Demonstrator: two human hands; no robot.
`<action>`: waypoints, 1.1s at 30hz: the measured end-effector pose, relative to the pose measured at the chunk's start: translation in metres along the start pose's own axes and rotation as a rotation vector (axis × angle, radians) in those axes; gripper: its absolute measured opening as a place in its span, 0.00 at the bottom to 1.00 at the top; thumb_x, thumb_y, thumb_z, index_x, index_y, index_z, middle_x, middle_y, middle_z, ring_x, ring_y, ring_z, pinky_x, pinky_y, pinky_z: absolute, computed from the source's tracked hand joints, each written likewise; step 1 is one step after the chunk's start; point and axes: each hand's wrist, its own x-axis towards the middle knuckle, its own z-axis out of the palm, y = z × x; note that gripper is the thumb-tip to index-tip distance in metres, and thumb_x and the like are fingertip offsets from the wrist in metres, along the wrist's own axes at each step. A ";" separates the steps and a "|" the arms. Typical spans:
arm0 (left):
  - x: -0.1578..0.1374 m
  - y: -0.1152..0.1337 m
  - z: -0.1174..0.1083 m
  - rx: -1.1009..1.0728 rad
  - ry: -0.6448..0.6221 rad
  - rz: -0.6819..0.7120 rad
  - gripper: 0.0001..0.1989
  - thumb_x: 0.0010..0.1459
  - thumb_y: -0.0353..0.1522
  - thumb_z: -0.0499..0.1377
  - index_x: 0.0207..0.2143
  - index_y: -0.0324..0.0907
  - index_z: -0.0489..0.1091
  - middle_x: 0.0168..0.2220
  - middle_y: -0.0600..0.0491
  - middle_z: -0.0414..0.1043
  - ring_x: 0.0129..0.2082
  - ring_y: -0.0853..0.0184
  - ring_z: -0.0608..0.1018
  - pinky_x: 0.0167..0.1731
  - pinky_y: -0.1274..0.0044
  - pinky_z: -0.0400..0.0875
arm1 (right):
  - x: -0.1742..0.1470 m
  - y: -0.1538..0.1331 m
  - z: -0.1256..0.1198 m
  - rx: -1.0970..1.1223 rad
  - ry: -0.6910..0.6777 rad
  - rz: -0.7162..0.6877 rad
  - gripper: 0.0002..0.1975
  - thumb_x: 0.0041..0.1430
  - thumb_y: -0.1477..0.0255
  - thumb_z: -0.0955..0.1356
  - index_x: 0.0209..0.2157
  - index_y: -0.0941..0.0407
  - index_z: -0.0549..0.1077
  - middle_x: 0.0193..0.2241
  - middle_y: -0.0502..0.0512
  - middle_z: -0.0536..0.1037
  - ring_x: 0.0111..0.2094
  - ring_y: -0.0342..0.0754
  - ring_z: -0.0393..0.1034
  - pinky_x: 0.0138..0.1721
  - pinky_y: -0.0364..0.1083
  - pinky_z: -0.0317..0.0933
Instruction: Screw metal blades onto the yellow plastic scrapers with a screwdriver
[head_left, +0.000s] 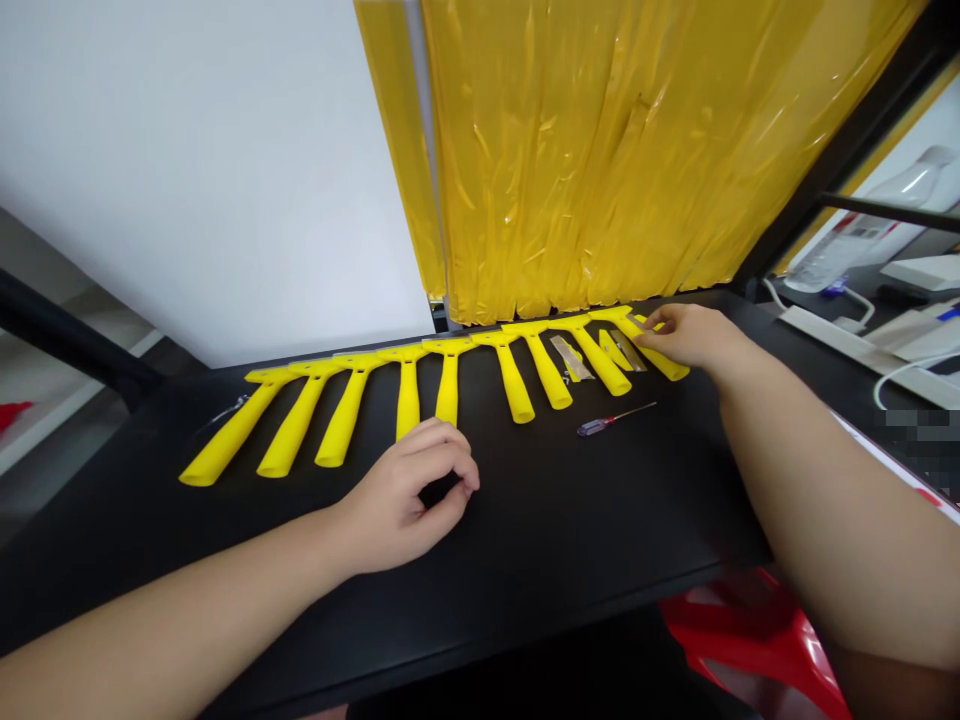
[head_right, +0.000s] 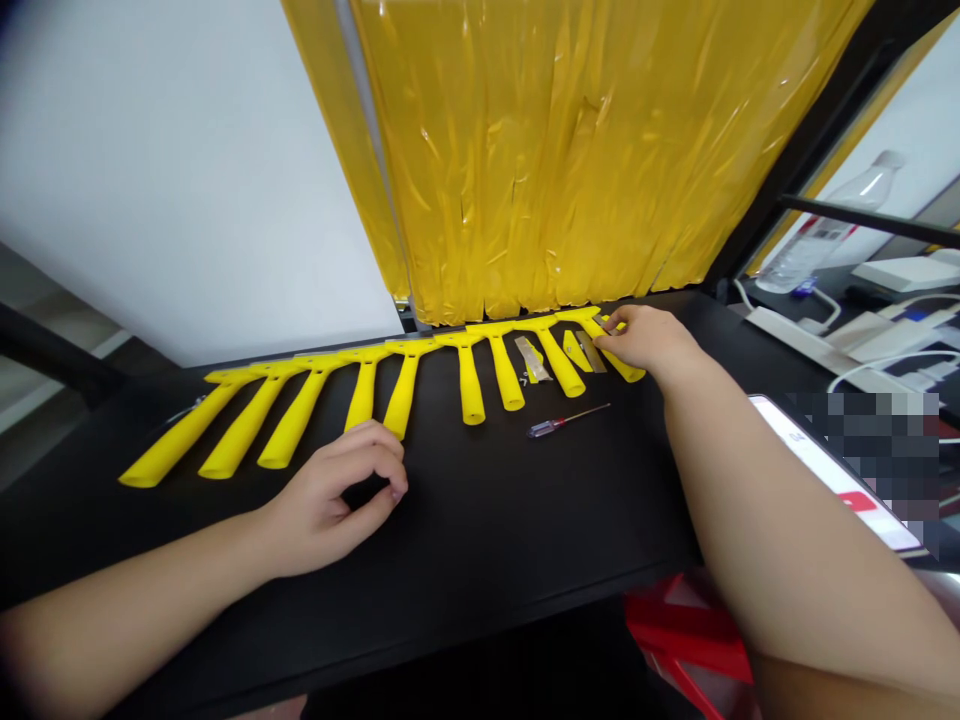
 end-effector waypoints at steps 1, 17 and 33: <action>0.000 0.000 0.000 0.004 0.002 0.000 0.10 0.65 0.21 0.59 0.40 0.44 0.73 0.39 0.51 0.72 0.42 0.65 0.76 0.44 0.72 0.73 | -0.002 -0.002 -0.002 0.036 0.037 -0.032 0.16 0.58 0.59 0.74 0.43 0.54 0.83 0.42 0.59 0.85 0.42 0.61 0.80 0.47 0.55 0.70; 0.003 -0.013 -0.001 0.675 -0.050 -0.291 0.17 0.70 0.38 0.58 0.58 0.48 0.75 0.59 0.45 0.74 0.62 0.47 0.73 0.60 0.50 0.68 | -0.118 -0.132 0.021 0.127 0.010 -0.929 0.24 0.69 0.53 0.70 0.57 0.54 0.79 0.40 0.59 0.82 0.44 0.60 0.71 0.54 0.60 0.62; 0.009 -0.040 -0.054 0.839 -0.137 -0.573 0.33 0.73 0.55 0.47 0.72 0.55 0.66 0.77 0.48 0.58 0.78 0.42 0.53 0.72 0.40 0.46 | -0.119 -0.128 0.028 0.112 0.028 -0.957 0.26 0.66 0.52 0.72 0.59 0.52 0.78 0.52 0.63 0.78 0.56 0.66 0.70 0.62 0.68 0.62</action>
